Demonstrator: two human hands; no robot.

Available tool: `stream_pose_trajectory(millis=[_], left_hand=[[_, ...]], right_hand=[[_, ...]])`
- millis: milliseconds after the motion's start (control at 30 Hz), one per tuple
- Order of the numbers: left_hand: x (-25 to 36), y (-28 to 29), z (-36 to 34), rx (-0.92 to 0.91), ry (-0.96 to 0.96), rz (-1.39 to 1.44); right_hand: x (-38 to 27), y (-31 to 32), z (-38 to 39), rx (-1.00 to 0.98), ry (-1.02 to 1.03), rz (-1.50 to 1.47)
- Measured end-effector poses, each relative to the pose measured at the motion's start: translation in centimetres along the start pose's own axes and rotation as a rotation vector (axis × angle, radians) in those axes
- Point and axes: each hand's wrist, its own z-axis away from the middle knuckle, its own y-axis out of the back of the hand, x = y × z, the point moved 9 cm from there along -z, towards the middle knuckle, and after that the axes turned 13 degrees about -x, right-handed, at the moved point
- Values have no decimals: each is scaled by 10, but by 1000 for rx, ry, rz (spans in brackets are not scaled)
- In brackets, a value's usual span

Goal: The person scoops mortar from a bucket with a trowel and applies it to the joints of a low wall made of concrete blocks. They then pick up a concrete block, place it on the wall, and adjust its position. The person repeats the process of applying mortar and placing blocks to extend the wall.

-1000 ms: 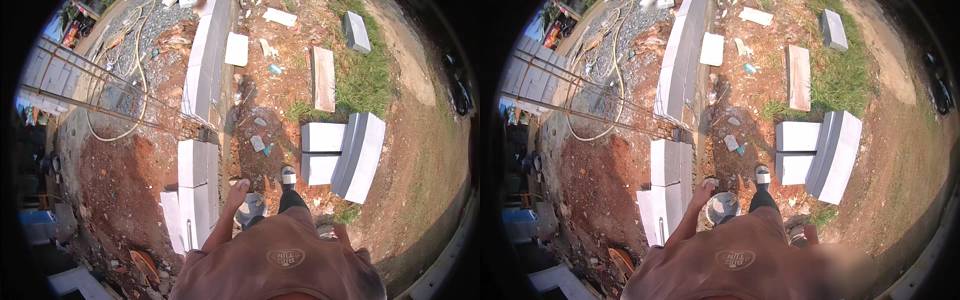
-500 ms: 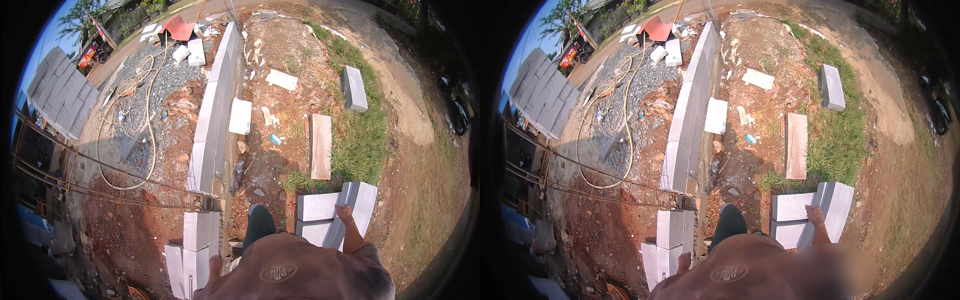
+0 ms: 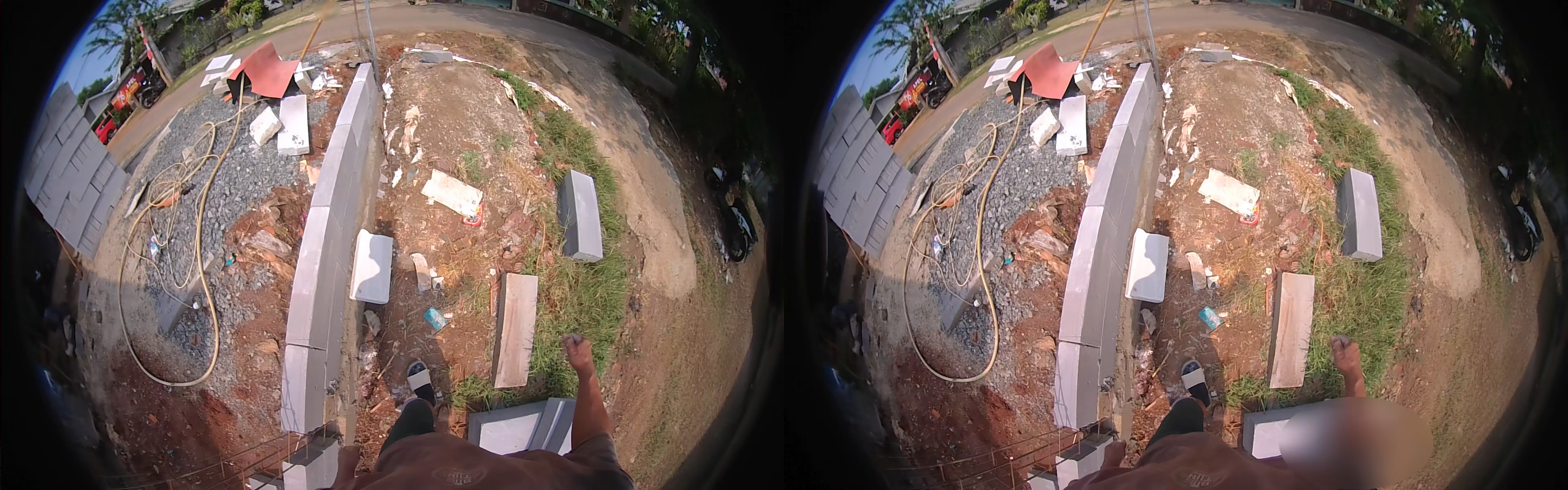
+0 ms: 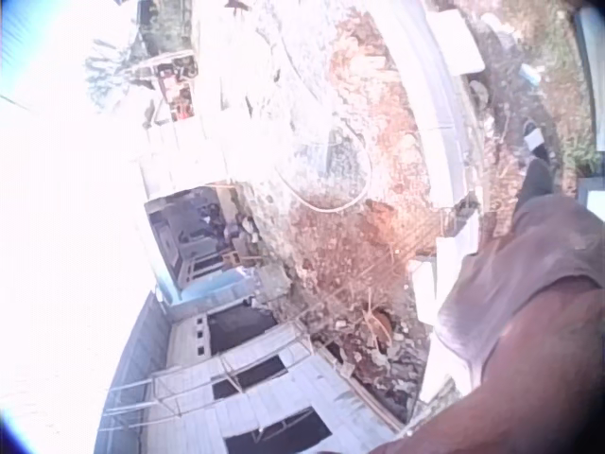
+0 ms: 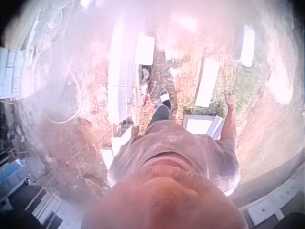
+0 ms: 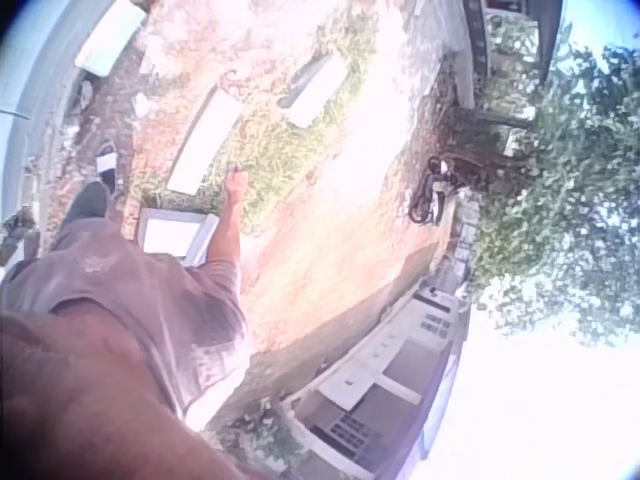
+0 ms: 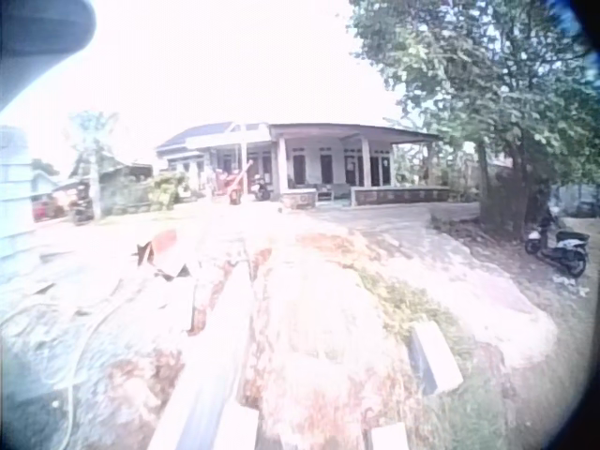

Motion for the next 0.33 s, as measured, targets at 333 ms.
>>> stream_pose_trajectory(millis=[333], left_hand=[[126,479,-132,473,-260,821]], right_hand=[[148,-74,96,-611,-885,290]])
